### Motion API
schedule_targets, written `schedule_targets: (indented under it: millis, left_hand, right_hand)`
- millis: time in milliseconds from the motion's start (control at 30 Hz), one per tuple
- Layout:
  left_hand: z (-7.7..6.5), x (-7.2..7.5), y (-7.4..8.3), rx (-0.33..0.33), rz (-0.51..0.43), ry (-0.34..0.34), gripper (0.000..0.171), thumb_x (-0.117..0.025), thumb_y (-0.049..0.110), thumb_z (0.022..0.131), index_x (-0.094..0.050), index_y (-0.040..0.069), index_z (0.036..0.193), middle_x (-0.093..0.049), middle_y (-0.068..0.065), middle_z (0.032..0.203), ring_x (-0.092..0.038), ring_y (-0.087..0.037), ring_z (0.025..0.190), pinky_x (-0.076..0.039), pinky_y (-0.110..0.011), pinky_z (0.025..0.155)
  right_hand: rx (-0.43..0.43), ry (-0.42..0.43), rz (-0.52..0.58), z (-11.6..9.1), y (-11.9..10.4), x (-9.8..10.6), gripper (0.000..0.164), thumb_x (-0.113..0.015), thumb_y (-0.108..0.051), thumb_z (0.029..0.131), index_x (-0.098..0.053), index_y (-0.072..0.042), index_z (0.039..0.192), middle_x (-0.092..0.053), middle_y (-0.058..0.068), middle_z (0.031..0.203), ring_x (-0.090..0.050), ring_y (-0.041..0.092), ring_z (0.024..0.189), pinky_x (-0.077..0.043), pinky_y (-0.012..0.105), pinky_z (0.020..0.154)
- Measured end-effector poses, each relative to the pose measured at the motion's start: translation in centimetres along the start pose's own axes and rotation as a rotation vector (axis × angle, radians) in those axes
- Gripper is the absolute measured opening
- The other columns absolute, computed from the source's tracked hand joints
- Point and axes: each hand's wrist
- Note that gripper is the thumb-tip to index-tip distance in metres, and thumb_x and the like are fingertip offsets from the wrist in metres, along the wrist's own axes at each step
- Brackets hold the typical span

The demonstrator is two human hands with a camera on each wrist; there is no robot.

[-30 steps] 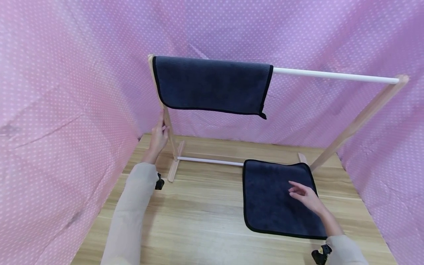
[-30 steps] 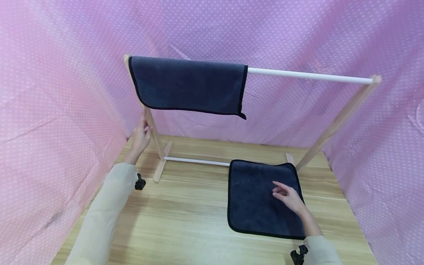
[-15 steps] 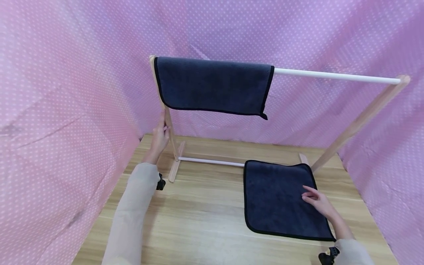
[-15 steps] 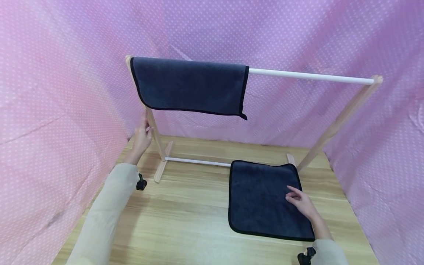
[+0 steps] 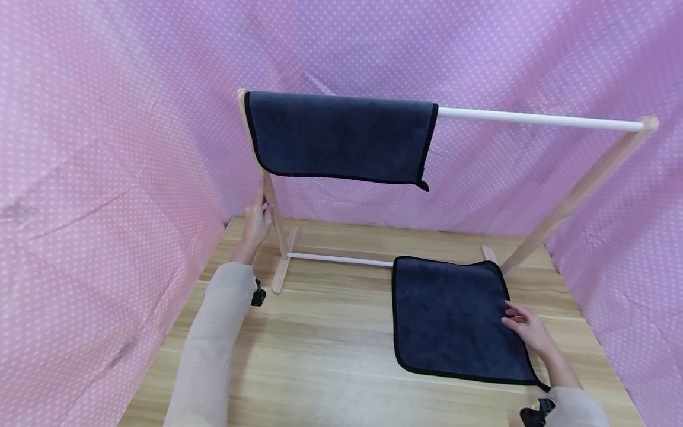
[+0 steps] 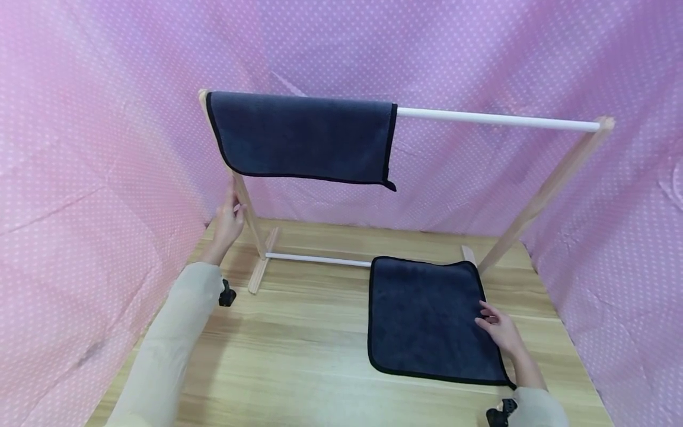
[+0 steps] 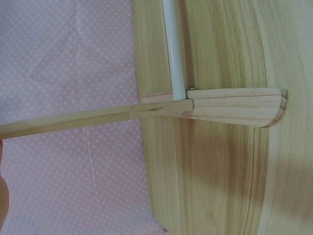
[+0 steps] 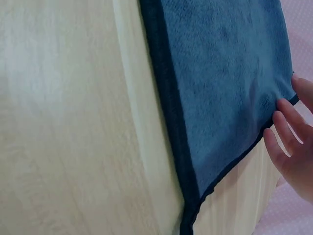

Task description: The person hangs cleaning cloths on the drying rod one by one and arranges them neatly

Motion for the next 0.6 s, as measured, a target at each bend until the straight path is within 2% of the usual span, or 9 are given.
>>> schedule_targets:
  millis: [133,267,467,600]
  left_hand:
    - [-0.02,0.06,0.02,-0.011,-0.003,-0.003,0.082,-0.052,-0.014,0.084,-0.017,0.025,0.147,-0.057,-0.036,0.095,-0.058,-0.046,0.089,-0.050,-0.052,0.075]
    - [-0.05,0.07,-0.04,-0.011,-0.015,-0.009,0.083,-0.051,-0.014,0.084,-0.016,0.027,0.147,-0.056,-0.037,0.099,-0.057,-0.047,0.092,-0.049,-0.053,0.077]
    - [-0.03,-0.01,-0.11,0.001,-0.012,-0.012,0.082,-0.051,-0.014,0.084,-0.016,0.026,0.147,-0.056,-0.038,0.098,-0.057,-0.047,0.092,-0.050,-0.052,0.076]
    - [-0.05,-0.02,-0.09,0.010,-0.009,-0.015,0.080,-0.051,-0.014,0.084,-0.018,0.022,0.147,-0.056,-0.038,0.099,-0.057,-0.047,0.092,-0.050,-0.052,0.077]
  right_hand:
    - [-0.030,0.000,-0.030,-0.26,0.43,0.41,0.047,-0.059,-0.007,0.086,-0.041,0.018,0.122,-0.049,0.040,0.110,-0.040,-0.017,0.082,-0.038,0.006,0.064]
    - [-0.088,-0.039,-0.017,-0.22,0.63,0.58,0.054,-0.059,-0.009,0.087,-0.035,0.018,0.127,-0.044,0.042,0.115,-0.038,-0.018,0.082,-0.038,0.006,0.066]
    - [-0.142,-0.057,0.024,0.13,0.50,0.57,0.054,-0.058,-0.007,0.087,-0.032,0.018,0.126,-0.050,0.036,0.104,-0.042,-0.016,0.076,-0.040,0.009,0.065]
    - [-0.199,-0.124,0.013,0.47,0.26,0.81,0.055,-0.058,-0.010,0.087,-0.032,0.018,0.125,-0.054,0.032,0.100,-0.045,-0.009,0.075,-0.041,0.014,0.065]
Point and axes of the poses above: each hand's wrist, its own z-axis towards the middle knuckle, its own x-axis out of the back of the hand, y = z × x
